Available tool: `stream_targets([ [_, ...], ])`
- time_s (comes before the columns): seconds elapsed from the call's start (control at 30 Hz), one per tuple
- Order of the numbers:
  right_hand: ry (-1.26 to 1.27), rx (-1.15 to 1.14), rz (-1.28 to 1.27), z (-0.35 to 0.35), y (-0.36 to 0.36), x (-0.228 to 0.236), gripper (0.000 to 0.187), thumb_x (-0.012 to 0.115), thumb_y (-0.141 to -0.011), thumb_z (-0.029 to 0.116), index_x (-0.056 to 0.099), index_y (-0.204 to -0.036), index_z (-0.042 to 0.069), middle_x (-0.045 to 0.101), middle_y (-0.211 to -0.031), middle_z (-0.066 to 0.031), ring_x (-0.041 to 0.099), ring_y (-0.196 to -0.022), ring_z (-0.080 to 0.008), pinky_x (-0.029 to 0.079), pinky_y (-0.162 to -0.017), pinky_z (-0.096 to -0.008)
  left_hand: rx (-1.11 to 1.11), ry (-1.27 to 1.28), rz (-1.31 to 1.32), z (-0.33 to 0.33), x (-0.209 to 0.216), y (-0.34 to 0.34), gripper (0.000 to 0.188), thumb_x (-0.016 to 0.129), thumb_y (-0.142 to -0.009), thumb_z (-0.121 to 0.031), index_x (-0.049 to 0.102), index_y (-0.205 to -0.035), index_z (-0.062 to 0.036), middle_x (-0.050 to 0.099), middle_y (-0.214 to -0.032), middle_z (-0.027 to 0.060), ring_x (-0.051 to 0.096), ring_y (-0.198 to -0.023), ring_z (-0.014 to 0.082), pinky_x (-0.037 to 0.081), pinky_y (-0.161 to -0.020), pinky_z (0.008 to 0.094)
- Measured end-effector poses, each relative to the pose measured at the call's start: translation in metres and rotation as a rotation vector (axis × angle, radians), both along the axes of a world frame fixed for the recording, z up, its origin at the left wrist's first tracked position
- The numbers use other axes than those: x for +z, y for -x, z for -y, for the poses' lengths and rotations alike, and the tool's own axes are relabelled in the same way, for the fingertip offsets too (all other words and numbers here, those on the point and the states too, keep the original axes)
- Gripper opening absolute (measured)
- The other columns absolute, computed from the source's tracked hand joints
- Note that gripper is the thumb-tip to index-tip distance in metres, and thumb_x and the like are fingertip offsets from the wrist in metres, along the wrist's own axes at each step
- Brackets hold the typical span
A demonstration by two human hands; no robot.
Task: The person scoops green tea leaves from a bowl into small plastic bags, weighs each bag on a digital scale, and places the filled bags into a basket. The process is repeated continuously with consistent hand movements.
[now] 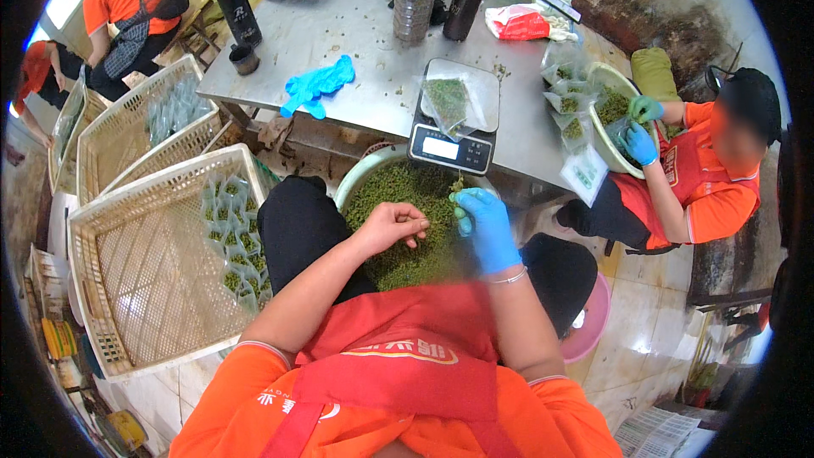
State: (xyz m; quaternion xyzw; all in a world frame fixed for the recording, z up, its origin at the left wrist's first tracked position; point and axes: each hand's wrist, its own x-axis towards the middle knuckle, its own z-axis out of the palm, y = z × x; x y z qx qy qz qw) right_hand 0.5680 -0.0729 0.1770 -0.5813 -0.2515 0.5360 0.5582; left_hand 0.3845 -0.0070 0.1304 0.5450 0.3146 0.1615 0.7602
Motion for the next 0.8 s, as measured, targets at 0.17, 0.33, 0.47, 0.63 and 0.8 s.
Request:
stream_targets([
  [0.17, -0.031, 0.001, 0.001, -0.052, -0.019, 0.014, 0.019, 0.059, -0.082, 0.014, 0.061, -0.093, 0.0, 0.055, -0.063, -0.0023, 0.044, -0.043, -0.007, 0.033, -0.038, -0.0207, 0.002, -0.012, -0.043, -0.003, -0.003, -0.002, 0.025, 0.051, -0.092, -0.024, 0.057, -0.094, 0.0, 0.062, -0.076, 0.0062, 0.057, -0.058, 0.0099, 0.048, -0.055, 0.0227],
  [0.33, -0.175, -0.099, 0.137, -0.082, -0.005, 0.018, 0.037, 0.053, -0.084, 0.011, 0.05, -0.118, -0.004, 0.058, -0.072, -0.0044, 0.045, -0.049, -0.008, 0.037, -0.044, -0.0211, 0.028, -0.037, -0.067, -0.002, -0.006, 0.003, 0.025, 0.049, -0.093, -0.024, 0.057, -0.092, -0.0004, 0.062, -0.074, 0.0055, 0.056, -0.056, 0.0095, 0.048, -0.053, 0.0223],
  [0.47, -0.168, -0.12, 0.201, -0.039, 0.0, 0.018, 0.041, 0.05, -0.082, 0.005, 0.047, -0.122, -0.003, 0.061, -0.083, -0.0075, 0.053, -0.057, -0.0099, 0.044, -0.05, -0.0222, 0.092, -0.008, -0.012, -0.003, -0.009, 0.004, 0.027, 0.047, -0.094, -0.025, 0.055, -0.094, 0.0002, 0.061, -0.077, 0.0064, 0.056, -0.057, 0.0102, 0.048, -0.053, 0.0226],
  [0.63, 0.003, -0.135, -0.446, 0.027, -0.003, -0.031, 0.029, 0.048, -0.082, 0.003, 0.054, -0.11, 0.001, 0.061, -0.097, -0.0107, 0.061, -0.083, -0.0203, 0.051, -0.07, -0.0303, 0.103, 0.017, 0.053, -0.006, -0.006, 0.0, 0.024, 0.048, -0.093, -0.023, 0.054, -0.098, 0.0004, 0.06, -0.08, 0.0065, 0.057, -0.059, 0.0111, 0.049, -0.055, 0.0234],
  [0.8, 0.134, -0.229, -0.584, 0.063, 0.009, -0.081, 0.023, 0.048, -0.083, 0.002, 0.054, -0.104, -0.003, 0.058, -0.098, -0.0147, 0.058, -0.093, -0.0286, 0.05, -0.083, -0.041, 0.079, -0.016, 0.001, -0.005, -0.004, 0.002, 0.018, 0.054, -0.089, -0.016, 0.055, -0.096, 0.0003, 0.061, -0.083, 0.007, 0.058, -0.062, 0.0111, 0.05, -0.057, 0.0236],
])
